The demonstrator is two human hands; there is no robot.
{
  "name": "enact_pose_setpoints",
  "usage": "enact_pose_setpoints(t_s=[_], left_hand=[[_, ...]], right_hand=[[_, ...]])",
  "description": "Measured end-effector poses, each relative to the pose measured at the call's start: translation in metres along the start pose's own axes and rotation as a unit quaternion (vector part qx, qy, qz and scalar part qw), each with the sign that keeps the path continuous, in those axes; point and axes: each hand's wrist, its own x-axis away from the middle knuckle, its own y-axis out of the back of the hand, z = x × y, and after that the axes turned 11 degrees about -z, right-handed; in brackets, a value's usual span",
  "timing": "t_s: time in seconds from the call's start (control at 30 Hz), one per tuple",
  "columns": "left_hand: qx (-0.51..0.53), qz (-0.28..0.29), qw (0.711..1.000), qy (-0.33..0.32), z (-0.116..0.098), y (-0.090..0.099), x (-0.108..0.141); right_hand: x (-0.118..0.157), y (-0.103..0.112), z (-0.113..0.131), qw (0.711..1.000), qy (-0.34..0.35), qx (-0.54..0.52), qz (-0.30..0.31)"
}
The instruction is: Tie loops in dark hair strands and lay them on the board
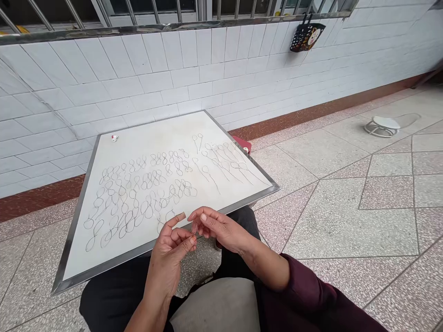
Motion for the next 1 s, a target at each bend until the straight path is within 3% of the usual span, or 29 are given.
enact_pose_setpoints(t_s=[0.27, 0.63, 1.0], left_hand=[[0.031, 0.011, 0.998, 0.045, -0.003, 0.000, 0.003], [0.040, 0.020, 0.995, 0.093, -0.004, -0.002, 0.010], [0.054, 0.006, 0.993, 0.108, -0.001, -0.003, 0.011]], right_hand=[[-0.012, 0.001, -0.009, 0.997, -0.056, -0.032, 0.031], [-0.017, 0.010, -0.002, 0.992, -0.027, 0.016, 0.120], [-0.013, 0.007, -0.003, 0.990, 0.026, 0.041, 0.129]])
